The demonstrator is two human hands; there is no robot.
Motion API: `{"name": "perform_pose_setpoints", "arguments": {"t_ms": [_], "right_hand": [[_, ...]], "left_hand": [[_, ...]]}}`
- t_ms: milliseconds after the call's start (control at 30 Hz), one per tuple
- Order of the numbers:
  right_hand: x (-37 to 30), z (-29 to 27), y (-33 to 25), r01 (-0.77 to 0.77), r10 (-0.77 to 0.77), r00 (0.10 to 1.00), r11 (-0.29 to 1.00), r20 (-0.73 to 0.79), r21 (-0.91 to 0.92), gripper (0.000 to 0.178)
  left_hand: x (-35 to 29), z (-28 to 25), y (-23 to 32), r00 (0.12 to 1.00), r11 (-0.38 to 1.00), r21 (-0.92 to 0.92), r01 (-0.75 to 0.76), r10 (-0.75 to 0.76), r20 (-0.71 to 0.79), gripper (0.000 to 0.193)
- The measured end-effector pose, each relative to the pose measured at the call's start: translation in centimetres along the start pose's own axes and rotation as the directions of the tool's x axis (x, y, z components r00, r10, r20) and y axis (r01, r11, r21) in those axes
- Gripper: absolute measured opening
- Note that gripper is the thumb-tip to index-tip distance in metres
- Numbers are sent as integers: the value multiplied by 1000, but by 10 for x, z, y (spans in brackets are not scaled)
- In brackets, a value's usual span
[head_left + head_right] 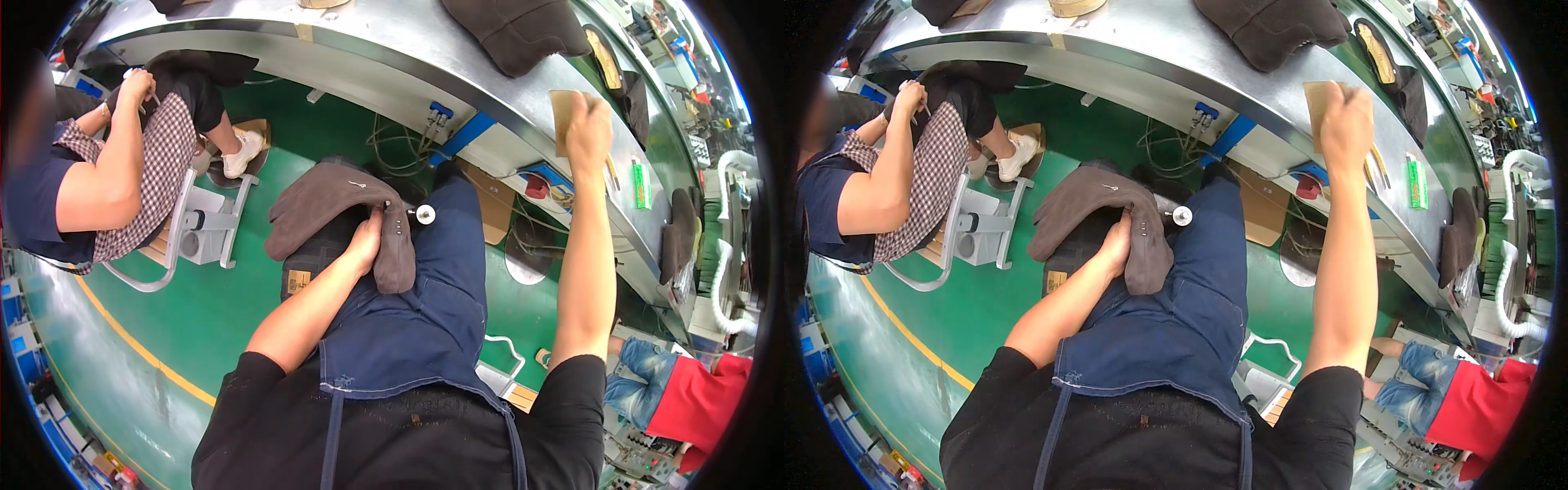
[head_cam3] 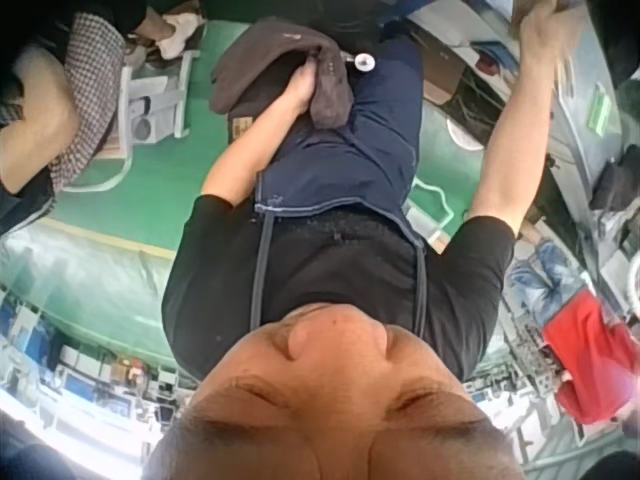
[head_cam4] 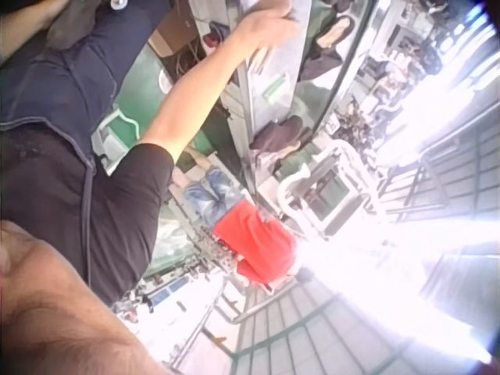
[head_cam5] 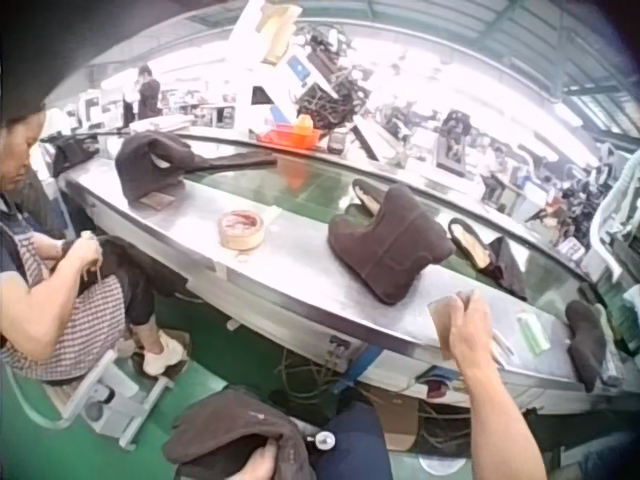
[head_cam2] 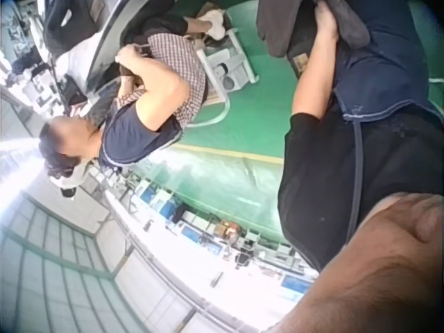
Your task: Apply adhesive or trimming material to the sole and inner part of boots at a manufacturing station.
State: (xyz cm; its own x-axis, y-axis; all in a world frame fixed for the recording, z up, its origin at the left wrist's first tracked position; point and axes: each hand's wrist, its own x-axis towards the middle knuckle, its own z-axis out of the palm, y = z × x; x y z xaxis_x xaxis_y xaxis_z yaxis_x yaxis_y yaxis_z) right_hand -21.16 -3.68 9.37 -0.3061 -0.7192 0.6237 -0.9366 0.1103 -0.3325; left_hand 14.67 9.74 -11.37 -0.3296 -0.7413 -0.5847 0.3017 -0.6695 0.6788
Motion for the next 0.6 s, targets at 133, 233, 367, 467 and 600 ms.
{"name": "perform_pose_setpoints", "arguments": {"t_ms": [133,233,367,467,600], "right_hand": [[-98,-31,-30,-679,408,730,336,549,653,42],[-191,-8,-86,-900,311,424,45,850,433,53],[-266,34,-112,-946,179,264,-143,948,290,48],[-286,40,-128,-881,315,443,-22,839,473,48],[-304,54,-109,-861,261,502,54,825,506,48]], "left_hand": [[-3,2,5,999,999,-17,36,-36,-7,76],[1,1,2,998,999,-2,53,-53,38,76],[-2,9,-7,999,998,51,31,-32,29,73],[-9,15,-9,1000,994,111,-16,15,5,67],[-10,24,-4,995,983,153,-97,94,32,55]]}}
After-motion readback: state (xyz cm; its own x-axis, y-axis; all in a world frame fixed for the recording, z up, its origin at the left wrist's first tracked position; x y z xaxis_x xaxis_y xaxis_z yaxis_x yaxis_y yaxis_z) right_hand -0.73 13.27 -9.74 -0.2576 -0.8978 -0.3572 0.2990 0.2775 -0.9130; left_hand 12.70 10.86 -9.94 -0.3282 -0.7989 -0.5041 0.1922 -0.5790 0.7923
